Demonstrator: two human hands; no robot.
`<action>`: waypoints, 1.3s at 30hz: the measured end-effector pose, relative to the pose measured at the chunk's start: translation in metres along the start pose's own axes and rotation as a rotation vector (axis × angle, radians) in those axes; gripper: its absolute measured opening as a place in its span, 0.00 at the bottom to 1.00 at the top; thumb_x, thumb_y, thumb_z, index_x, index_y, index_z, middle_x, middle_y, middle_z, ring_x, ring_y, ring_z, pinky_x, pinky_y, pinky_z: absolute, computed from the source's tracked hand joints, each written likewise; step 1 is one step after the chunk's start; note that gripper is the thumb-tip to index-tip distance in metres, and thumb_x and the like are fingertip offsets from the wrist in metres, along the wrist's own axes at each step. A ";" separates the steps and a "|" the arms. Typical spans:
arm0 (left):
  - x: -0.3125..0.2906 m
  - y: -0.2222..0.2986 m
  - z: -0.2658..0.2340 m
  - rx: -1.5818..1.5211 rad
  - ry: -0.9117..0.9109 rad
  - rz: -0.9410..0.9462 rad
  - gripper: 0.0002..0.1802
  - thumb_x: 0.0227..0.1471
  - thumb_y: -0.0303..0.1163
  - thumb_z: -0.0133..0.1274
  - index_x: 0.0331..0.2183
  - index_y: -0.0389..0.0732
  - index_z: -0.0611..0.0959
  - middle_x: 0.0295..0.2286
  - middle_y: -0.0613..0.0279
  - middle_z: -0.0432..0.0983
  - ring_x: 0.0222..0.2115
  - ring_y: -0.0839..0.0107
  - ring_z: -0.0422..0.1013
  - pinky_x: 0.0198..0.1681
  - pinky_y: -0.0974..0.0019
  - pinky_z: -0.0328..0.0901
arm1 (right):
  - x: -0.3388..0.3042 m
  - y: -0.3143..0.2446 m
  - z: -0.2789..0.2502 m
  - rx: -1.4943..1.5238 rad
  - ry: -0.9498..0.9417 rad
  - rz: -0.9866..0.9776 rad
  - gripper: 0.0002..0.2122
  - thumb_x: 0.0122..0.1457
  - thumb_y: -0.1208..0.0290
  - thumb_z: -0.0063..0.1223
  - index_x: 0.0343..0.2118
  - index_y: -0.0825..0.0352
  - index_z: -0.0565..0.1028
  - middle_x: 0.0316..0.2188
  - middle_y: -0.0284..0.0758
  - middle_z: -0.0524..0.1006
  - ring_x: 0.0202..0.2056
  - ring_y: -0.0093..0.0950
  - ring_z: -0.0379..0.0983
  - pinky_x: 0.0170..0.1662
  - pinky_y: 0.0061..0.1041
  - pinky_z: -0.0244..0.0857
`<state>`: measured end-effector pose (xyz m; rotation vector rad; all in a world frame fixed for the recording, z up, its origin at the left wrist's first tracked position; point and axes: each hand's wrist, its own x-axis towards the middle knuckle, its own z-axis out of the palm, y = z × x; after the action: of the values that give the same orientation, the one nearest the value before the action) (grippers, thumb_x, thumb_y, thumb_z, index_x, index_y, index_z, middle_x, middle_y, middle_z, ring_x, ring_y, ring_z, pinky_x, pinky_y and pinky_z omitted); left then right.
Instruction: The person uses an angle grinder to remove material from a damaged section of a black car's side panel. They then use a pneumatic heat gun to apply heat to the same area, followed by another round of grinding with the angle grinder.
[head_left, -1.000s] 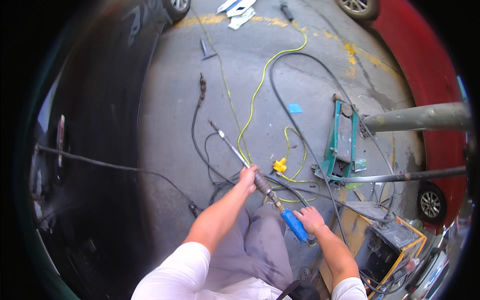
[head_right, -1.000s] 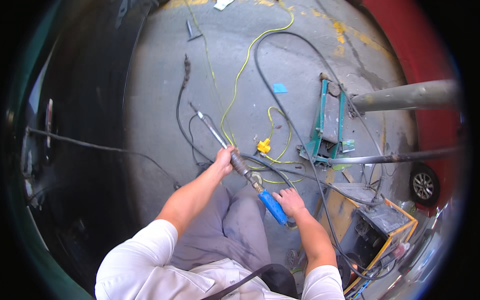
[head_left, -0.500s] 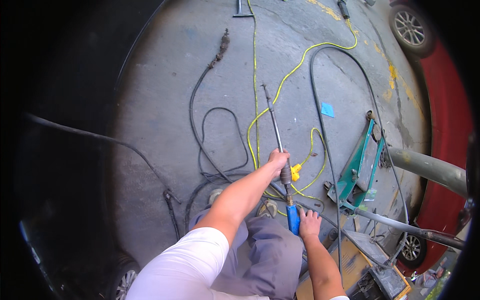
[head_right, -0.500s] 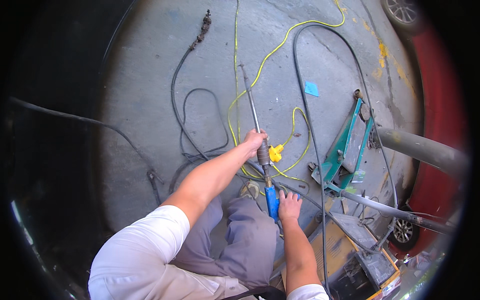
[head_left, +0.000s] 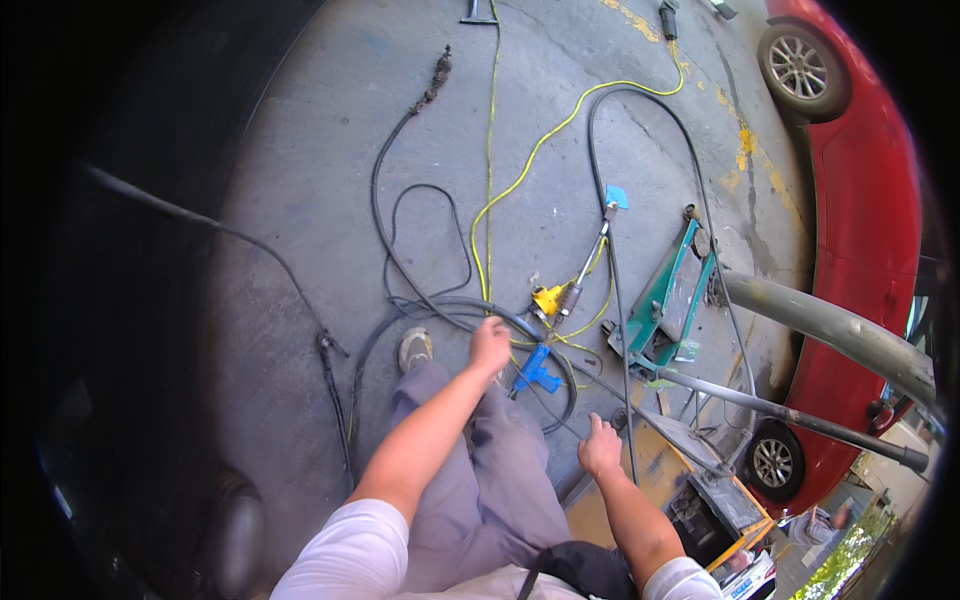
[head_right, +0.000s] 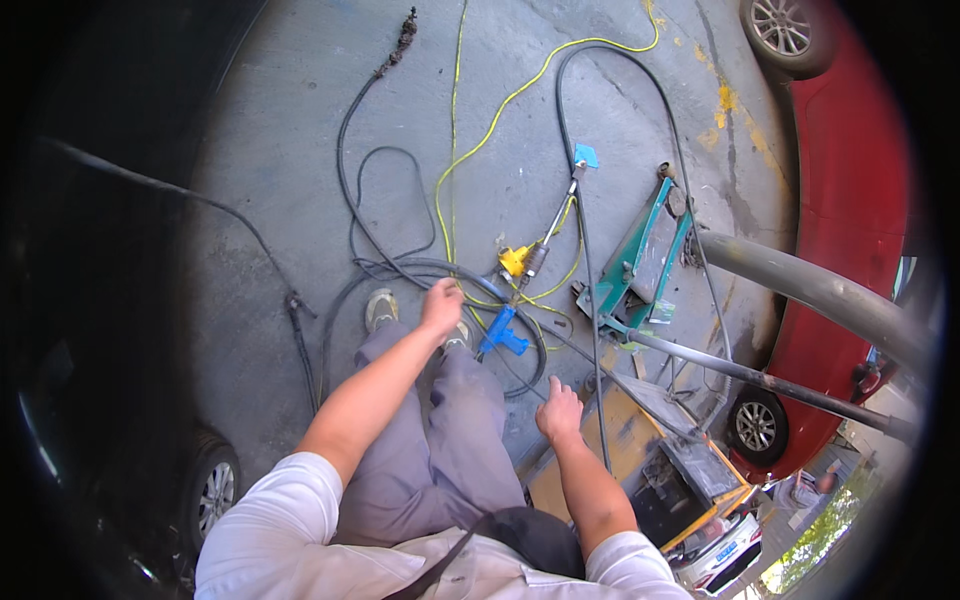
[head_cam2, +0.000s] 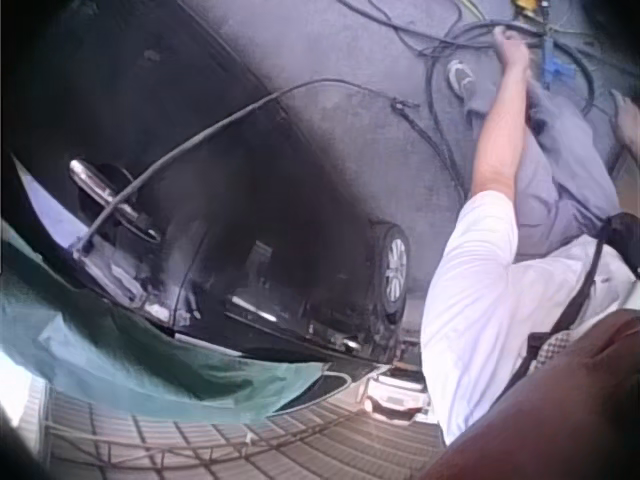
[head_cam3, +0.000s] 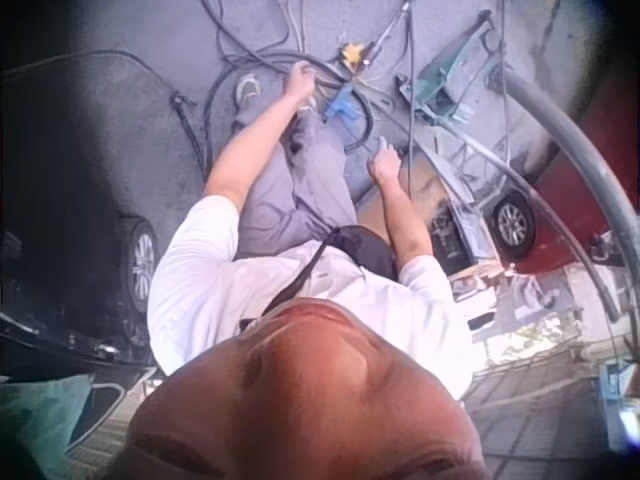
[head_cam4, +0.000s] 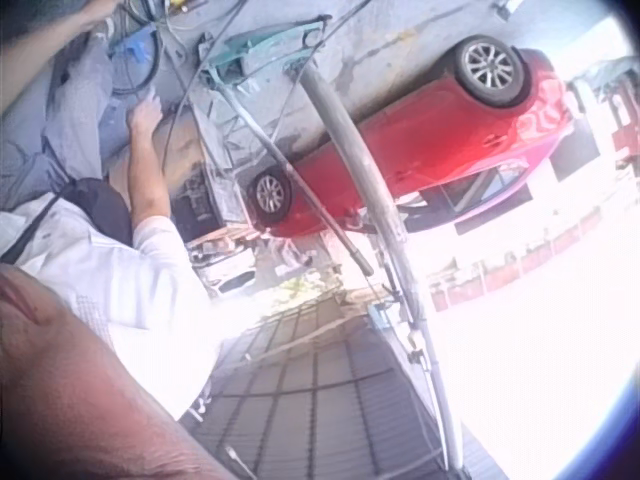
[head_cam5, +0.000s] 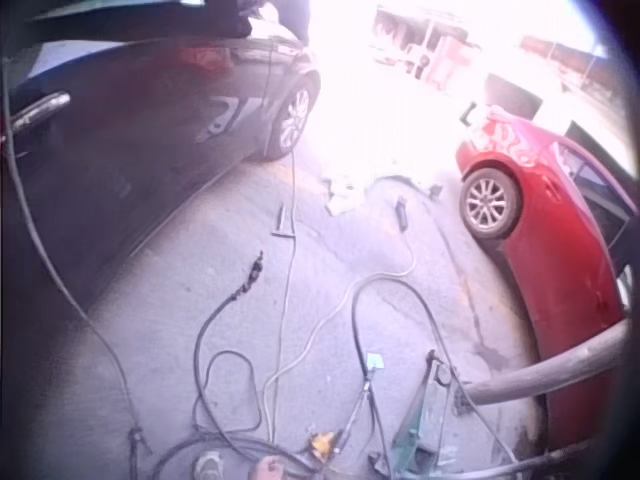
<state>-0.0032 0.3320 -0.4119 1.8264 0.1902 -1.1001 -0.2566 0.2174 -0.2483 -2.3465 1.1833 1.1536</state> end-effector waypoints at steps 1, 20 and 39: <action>-0.029 -0.003 -0.030 -0.122 0.054 -0.053 0.22 0.57 0.30 0.53 0.52 0.33 0.76 0.41 0.47 0.81 0.40 0.61 0.78 0.46 0.62 0.71 | -0.014 -0.003 -0.014 0.024 -0.009 -0.021 0.28 0.51 0.72 0.52 0.59 0.64 0.67 0.47 0.47 0.75 0.50 0.46 0.72 0.53 0.45 0.67; -0.557 -0.071 -0.105 -0.643 1.209 -0.430 0.08 0.52 0.33 0.56 0.32 0.40 0.84 0.30 0.54 0.83 0.33 0.58 0.80 0.39 0.59 0.72 | -0.187 -0.276 -0.287 -0.029 -0.345 -1.142 0.17 0.55 0.78 0.50 0.49 0.75 0.73 0.30 0.33 0.77 0.31 0.20 0.69 0.36 0.19 0.63; -0.576 -0.111 0.197 -1.199 0.933 -0.882 0.14 0.47 0.39 0.54 0.25 0.37 0.85 0.26 0.44 0.80 0.29 0.50 0.78 0.35 0.51 0.70 | -0.392 -0.295 -0.287 -1.538 -0.866 -1.647 0.17 0.53 0.72 0.58 0.47 0.65 0.75 0.37 0.46 0.79 0.41 0.49 0.76 0.44 0.43 0.71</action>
<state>-0.5174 0.4169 -0.0779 0.9219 1.8725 -0.3066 -0.0133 0.4644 0.2020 -1.6012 -2.1123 1.8421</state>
